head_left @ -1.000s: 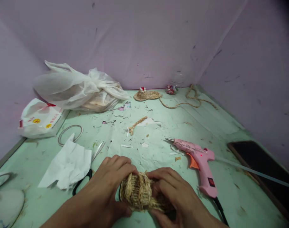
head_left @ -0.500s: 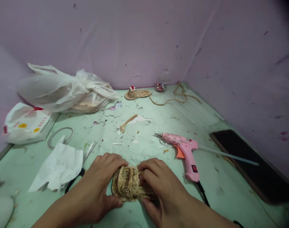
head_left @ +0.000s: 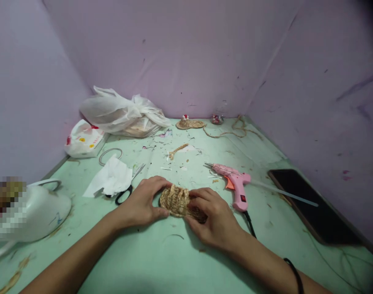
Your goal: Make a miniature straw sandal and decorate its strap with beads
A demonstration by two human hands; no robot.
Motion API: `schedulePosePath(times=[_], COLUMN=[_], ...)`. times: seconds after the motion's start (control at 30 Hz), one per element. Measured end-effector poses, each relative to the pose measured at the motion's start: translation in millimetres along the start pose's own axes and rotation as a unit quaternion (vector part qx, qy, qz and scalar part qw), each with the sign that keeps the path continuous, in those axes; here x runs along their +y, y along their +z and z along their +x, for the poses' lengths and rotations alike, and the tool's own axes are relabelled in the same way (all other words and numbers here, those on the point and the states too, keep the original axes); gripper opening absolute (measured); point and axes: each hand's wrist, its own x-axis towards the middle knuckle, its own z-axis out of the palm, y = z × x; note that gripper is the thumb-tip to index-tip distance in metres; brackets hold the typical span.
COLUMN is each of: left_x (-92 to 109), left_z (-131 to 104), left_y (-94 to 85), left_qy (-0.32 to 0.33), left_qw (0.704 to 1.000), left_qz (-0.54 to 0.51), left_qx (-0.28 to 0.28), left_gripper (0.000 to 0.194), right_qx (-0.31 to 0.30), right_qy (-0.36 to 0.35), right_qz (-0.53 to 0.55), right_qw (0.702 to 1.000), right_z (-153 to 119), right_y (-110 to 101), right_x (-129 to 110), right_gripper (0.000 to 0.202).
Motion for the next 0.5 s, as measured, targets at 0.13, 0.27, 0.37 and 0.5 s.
schedulePosePath(times=[0.13, 0.27, 0.37, 0.5], left_x=[-2.4, -2.0, -1.7, -1.7], left_z=[-1.0, -9.1, -12.2, -13.5], left_y=[1.7, -2.8, -7.3, -13.0], left_qy=[0.015, 0.010, -0.048, -0.115], left_qw=[1.000, 0.997, 0.968, 0.861], left_qz=[0.005, -0.066, -0.220, -0.434], left_qx=[0.001, 0.024, 0.113, 0.239], left_gripper=[0.053, 0.063, 0.048, 0.019], right_qx=[-0.013, -0.034, -0.052, -0.030], right_qy=[0.024, 0.021, 0.091, 0.179], right_qz=[-0.008, -0.016, -0.012, 0.094], right_qw=[1.000, 0.999, 0.994, 0.979], right_z=[0.3, -1.0, -1.0, 0.1], right_y=[0.7, -4.0, -11.4, -21.5], right_x=[-1.7, -3.8, -7.2, -5.4], right_gripper=[0.009, 0.017, 0.026, 0.022])
